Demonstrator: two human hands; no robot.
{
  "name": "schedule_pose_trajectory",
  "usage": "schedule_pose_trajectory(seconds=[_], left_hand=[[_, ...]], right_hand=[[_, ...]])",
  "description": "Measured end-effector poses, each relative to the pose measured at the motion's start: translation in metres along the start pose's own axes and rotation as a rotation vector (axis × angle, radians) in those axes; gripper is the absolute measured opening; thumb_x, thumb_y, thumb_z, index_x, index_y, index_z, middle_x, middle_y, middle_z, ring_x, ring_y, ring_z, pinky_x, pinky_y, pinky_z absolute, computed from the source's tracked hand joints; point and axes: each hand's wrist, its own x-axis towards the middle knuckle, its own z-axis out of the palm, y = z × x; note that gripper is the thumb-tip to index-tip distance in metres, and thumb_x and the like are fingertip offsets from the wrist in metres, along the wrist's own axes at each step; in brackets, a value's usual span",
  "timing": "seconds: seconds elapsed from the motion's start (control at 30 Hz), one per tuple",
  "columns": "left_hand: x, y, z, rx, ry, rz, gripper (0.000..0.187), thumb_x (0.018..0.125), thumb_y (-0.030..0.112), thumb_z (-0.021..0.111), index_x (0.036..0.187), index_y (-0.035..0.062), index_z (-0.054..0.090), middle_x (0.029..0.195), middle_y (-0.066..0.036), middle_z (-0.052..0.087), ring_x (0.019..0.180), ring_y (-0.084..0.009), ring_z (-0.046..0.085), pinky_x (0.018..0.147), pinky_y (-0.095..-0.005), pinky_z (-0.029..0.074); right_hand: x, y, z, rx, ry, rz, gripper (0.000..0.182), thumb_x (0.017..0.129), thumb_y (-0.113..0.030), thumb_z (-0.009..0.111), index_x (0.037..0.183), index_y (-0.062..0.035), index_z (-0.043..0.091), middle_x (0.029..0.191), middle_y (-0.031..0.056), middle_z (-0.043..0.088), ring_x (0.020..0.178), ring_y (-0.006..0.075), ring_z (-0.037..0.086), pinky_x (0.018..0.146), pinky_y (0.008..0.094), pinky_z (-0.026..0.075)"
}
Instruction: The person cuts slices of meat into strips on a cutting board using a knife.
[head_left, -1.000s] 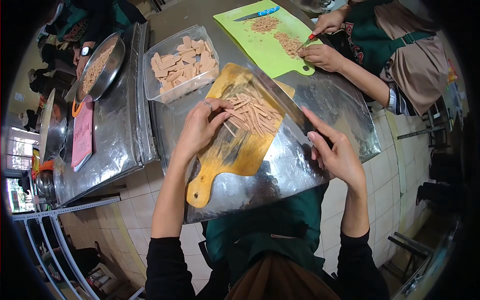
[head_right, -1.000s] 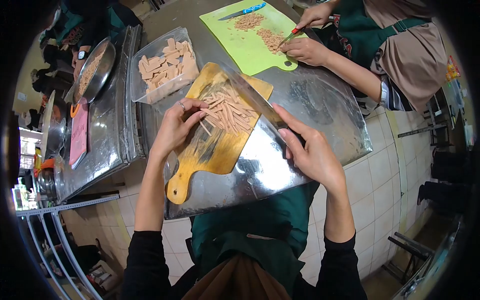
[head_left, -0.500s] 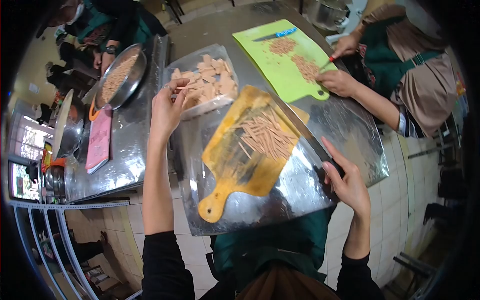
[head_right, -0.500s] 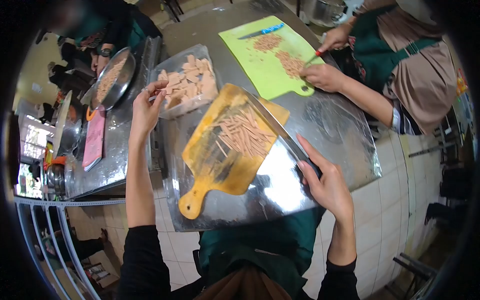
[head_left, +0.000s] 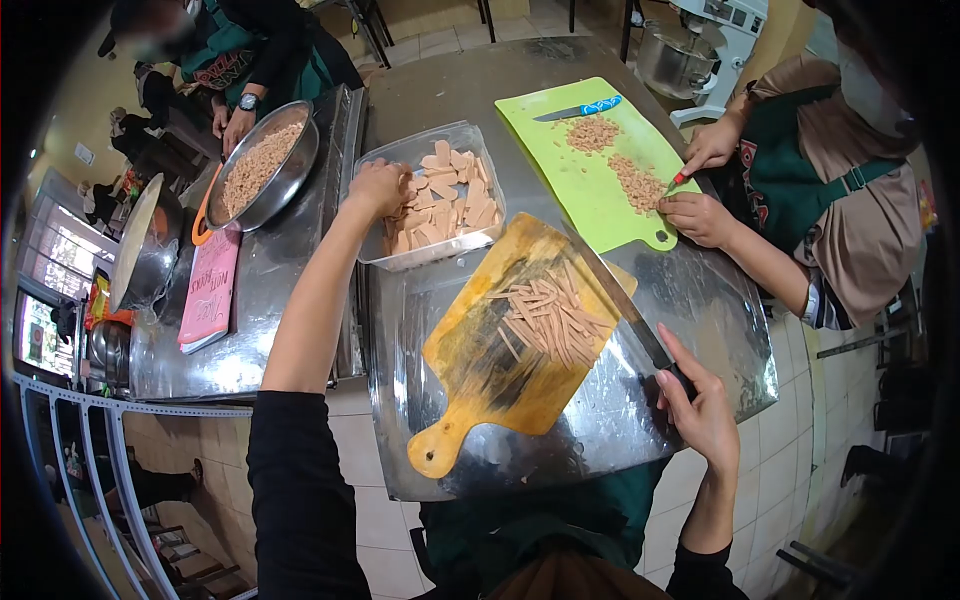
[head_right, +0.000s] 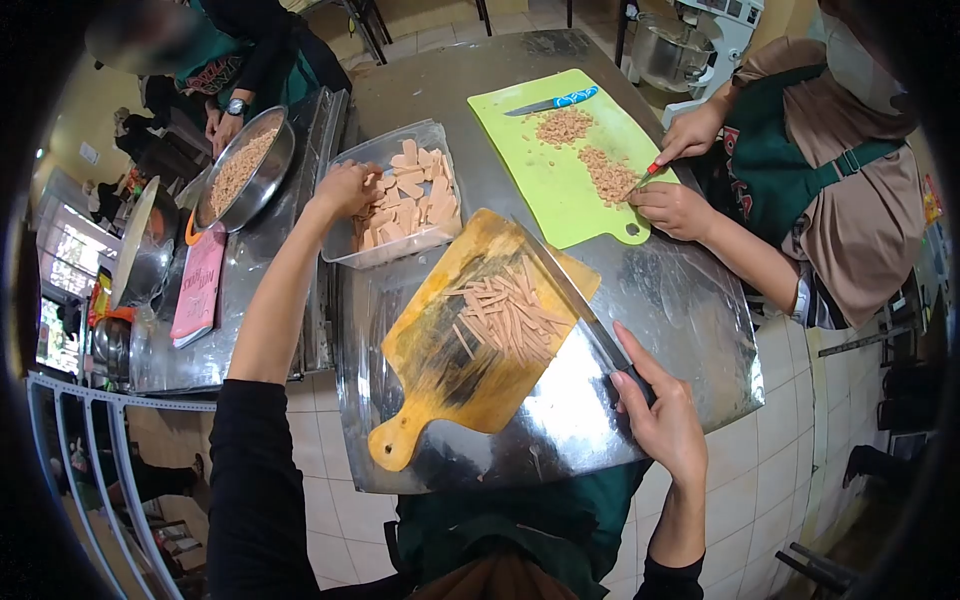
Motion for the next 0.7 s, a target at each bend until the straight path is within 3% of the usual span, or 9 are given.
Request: schedule_pose_trajectory(seconds=[0.03, 0.13, 0.23, 0.53, 0.63, 0.7], left_hand=[[0.001, 0.003, 0.002, 0.008, 0.026, -0.031, 0.047, 0.09, 0.04, 0.076, 0.128, 0.0126, 0.069, 0.117, -0.016, 0.072, 0.123, -0.0337, 0.06, 0.105, -0.0449, 0.047], [0.017, -0.002, -0.005, 0.048, -0.22, -0.063, 0.048, 0.09, 0.04, 0.075, 0.132, 0.0184, 0.068, 0.142, -0.015, 0.06, 0.133, -0.0361, 0.054, 0.11, -0.0438, 0.046], [0.017, -0.006, -0.005, -0.033, -0.181, -0.069, 0.041, 0.089, 0.039, 0.076, 0.121, 0.0155, 0.071, 0.139, -0.012, 0.062, 0.133, -0.035, 0.054, 0.108, -0.0445, 0.048], [-0.015, -0.001, -0.012, -0.192, 0.258, 0.083, 0.024, 0.092, 0.031, 0.071, 0.103, 0.0095, 0.072, 0.099, -0.013, 0.077, 0.097, -0.0368, 0.072, 0.086, -0.047, 0.056], [-0.019, 0.0, -0.025, -0.319, 0.374, -0.021, 0.025, 0.093, 0.03, 0.073, 0.102, 0.0072, 0.073, 0.095, -0.013, 0.077, 0.087, -0.0319, 0.074, 0.078, -0.044, 0.056], [-0.021, -0.006, -0.038, -0.593, 0.395, -0.017, 0.023, 0.097, 0.025, 0.073, 0.103, 0.0033, 0.07, 0.088, -0.005, 0.072, 0.077, -0.0186, 0.067, 0.069, -0.0335, 0.052]], right_hand=[[0.0, -0.001, 0.0, -0.007, 0.0, -0.001, 0.052, 0.099, -0.01, 0.065, 0.15, -0.0166, 0.058, 0.1, 0.0106, 0.077, 0.062, 0.0108, 0.06, 0.067, 0.0298, 0.054], [-0.003, -0.001, 0.0, -0.023, -0.007, 0.008, 0.051, 0.1, -0.01, 0.065, 0.15, -0.0164, 0.058, 0.104, 0.0114, 0.078, 0.063, 0.0111, 0.06, 0.067, 0.03, 0.054], [-0.005, 0.001, -0.001, -0.024, -0.017, 0.013, 0.051, 0.1, -0.01, 0.065, 0.15, -0.0161, 0.058, 0.107, 0.0123, 0.078, 0.062, 0.0113, 0.061, 0.067, 0.03, 0.055], [-0.018, 0.012, -0.003, -0.013, -0.021, 0.016, 0.05, 0.1, -0.011, 0.065, 0.15, -0.0159, 0.058, 0.106, 0.0126, 0.077, 0.061, 0.0112, 0.06, 0.065, 0.0304, 0.054], [-0.024, 0.011, -0.003, 0.003, -0.011, -0.011, 0.05, 0.1, -0.011, 0.064, 0.15, -0.0159, 0.058, 0.106, 0.0124, 0.077, 0.062, 0.011, 0.06, 0.065, 0.0303, 0.054], [-0.027, 0.011, -0.004, 0.022, -0.006, -0.019, 0.05, 0.1, -0.01, 0.064, 0.149, -0.0159, 0.058, 0.105, 0.0123, 0.076, 0.062, 0.0109, 0.06, 0.064, 0.0301, 0.053]])
